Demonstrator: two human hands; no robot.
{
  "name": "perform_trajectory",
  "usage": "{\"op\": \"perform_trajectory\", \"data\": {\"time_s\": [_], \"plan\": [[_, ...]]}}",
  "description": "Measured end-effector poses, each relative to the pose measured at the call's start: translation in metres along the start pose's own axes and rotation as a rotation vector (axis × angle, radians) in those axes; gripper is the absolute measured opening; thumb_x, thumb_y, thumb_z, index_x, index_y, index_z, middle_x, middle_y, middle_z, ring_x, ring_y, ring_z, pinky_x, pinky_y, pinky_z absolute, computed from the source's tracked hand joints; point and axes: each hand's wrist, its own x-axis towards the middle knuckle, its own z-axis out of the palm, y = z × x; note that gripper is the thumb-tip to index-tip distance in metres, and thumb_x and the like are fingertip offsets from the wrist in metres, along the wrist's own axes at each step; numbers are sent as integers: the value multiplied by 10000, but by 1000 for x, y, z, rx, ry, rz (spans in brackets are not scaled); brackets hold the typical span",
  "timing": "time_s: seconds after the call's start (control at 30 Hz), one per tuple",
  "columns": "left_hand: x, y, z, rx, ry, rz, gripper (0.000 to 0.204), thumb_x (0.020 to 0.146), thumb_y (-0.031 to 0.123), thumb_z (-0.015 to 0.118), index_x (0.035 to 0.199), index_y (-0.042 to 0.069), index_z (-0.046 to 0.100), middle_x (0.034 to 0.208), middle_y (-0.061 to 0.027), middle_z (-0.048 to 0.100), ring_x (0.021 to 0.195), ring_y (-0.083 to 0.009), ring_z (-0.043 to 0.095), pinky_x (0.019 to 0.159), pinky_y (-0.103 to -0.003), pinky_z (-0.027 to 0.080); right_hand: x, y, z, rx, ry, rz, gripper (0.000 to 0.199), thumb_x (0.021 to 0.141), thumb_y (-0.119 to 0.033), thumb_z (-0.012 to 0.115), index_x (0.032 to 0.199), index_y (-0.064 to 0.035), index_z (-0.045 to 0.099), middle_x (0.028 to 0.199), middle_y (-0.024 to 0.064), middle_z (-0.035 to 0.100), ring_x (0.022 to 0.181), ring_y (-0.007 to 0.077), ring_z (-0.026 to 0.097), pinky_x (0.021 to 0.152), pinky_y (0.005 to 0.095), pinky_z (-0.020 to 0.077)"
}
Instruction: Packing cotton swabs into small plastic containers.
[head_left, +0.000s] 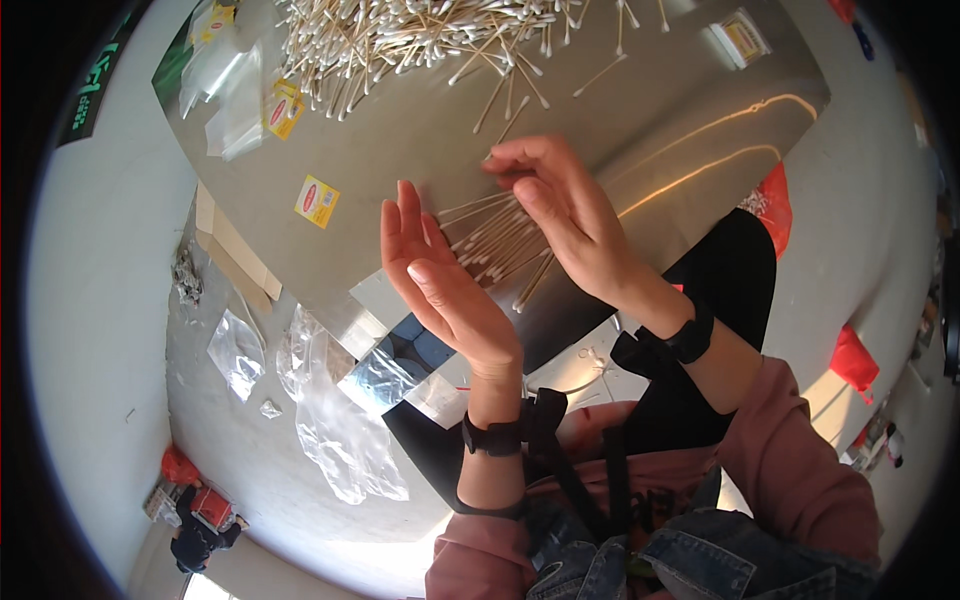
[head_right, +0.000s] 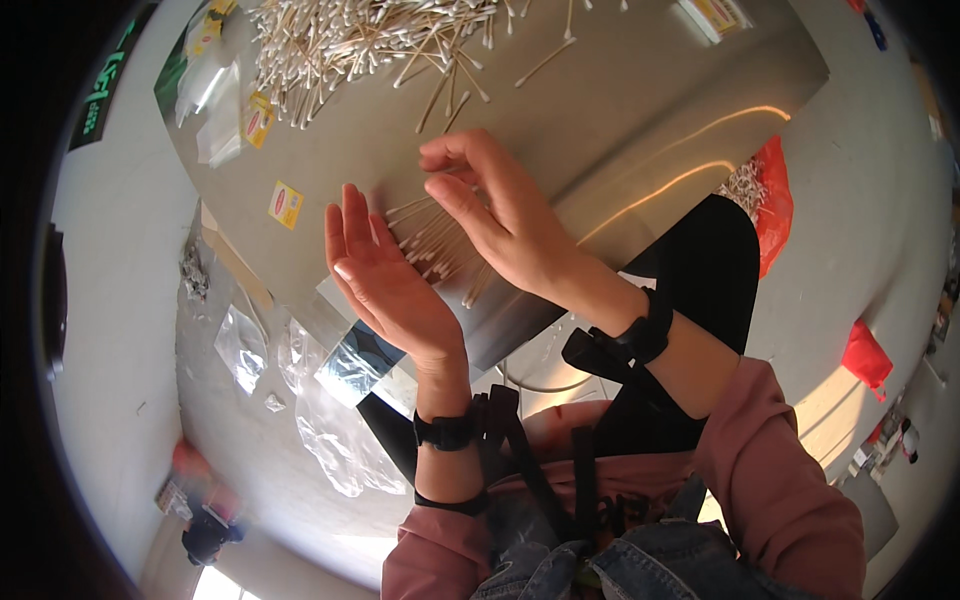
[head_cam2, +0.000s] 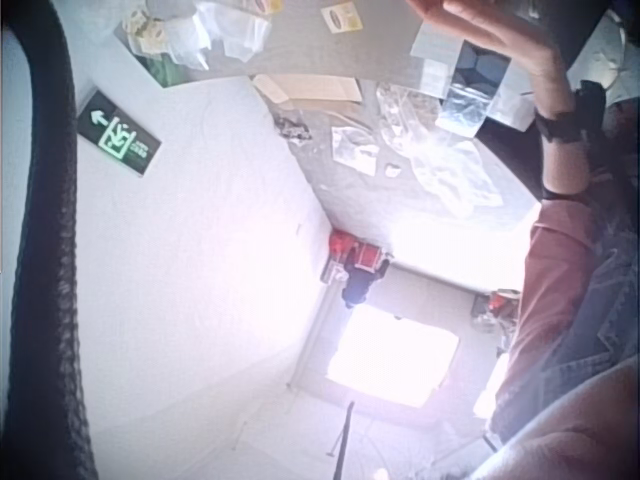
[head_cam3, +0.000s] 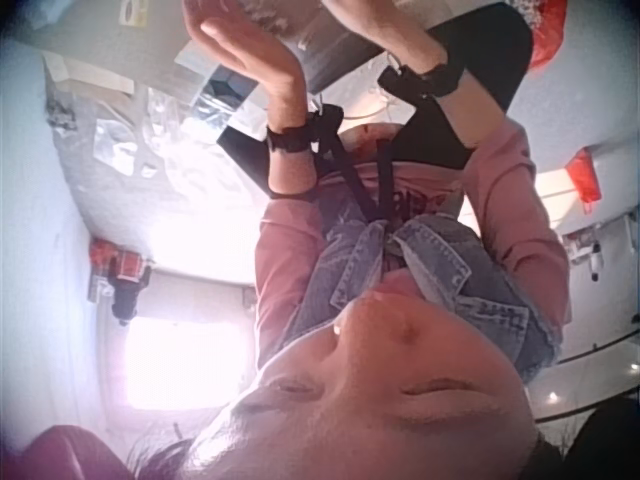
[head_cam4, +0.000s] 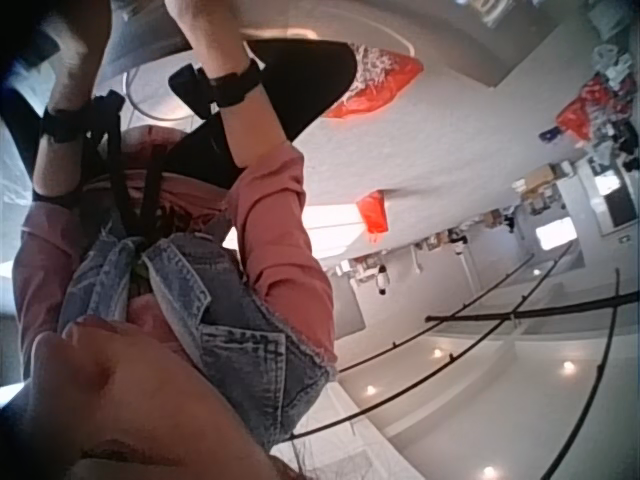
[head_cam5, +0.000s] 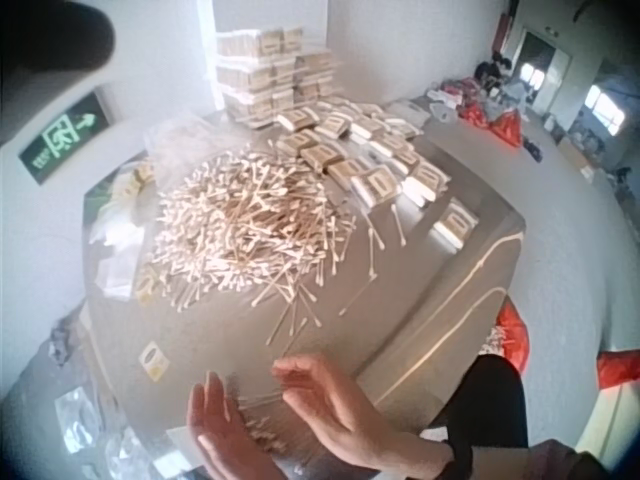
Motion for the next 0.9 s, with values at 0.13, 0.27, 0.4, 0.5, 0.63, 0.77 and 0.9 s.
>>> {"op": "perform_trajectory", "data": {"time_s": [0.13, 0.27, 0.4, 0.5, 0.63, 0.77, 0.9], "plan": [[-3, 4, 3, 12, -25, -17, 663, 1072, 490, 317, 1494, -21, 301, 1520, -235, 382, 1446, -297, 341, 1201, -433, 238, -4, -7, -5, 81, 49, 8, 307, 1059, -249, 507, 1257, -14, 521, 1166, 78, 594, 1098, 150, 576, 961, 283, 451], [2, 10, -4, 112, -133, -3, 660, 1070, 470, 345, 1501, -28, 290, 1528, -223, 376, 1431, -305, 360, 1185, -437, 255, 2, -9, -8, 130, -43, 63, 412, 1074, -327, 433, 1302, 12, 489, 1236, 124, 581, 1182, 194, 561, 1020, 330, 439], [-2, 20, -6, 418, -246, -49, 671, 1074, 509, 281, 1476, -22, 357, 1477, -221, 457, 1352, -322, 473, 1115, -429, 365, 0, -11, -18, 110, -151, 147, 519, 1083, -402, 366, 1333, 43, 458, 1313, 179, 564, 1258, 242, 550, 1075, 380, 434], [-11, 24, -17, 317, -219, -141, 690, 1070, 518, 287, 1481, -34, 340, 1502, -216, 426, 1383, -328, 435, 1143, -442, 336, -8, -12, -15, 205, -3, 77, 438, 1085, -353, 408, 1294, 21, 498, 1243, 113, 590, 1193, 173, 556, 1043, 317, 422], [-17, 8, -12, 296, -133, 36, 695, 1070, 514, 290, 1485, -42, 327, 1540, -210, 372, 1434, -328, 362, 1187, -441, 266, -17, -11, -18, 98, 36, 37, 585, 1073, -453, 347, 1371, 46, 413, 1409, 204, 492, 1348, 280, 475, 1139, 406, 366], [-22, 4, 0, 120, -135, 55, 671, 1080, 435, 303, 1484, -101, 274, 1557, -232, 335, 1458, -331, 319, 1197, -449, 239, -27, -12, 0, 172, 29, 57, 617, 1067, -472, 346, 1399, 48, 380, 1469, 215, 429, 1400, 292, 412, 1172, 419, 316], [-28, 4, -1, 239, 56, 98, 428, 1026, 283, 555, 1321, -25, 525, 1379, -154, 538, 1305, -269, 494, 1116, -383, 346, -22, -13, -9, 166, 91, 26, 582, 1072, -443, 359, 1379, 50, 398, 1437, 216, 467, 1371, 297, 447, 1145, 417, 346]]}}
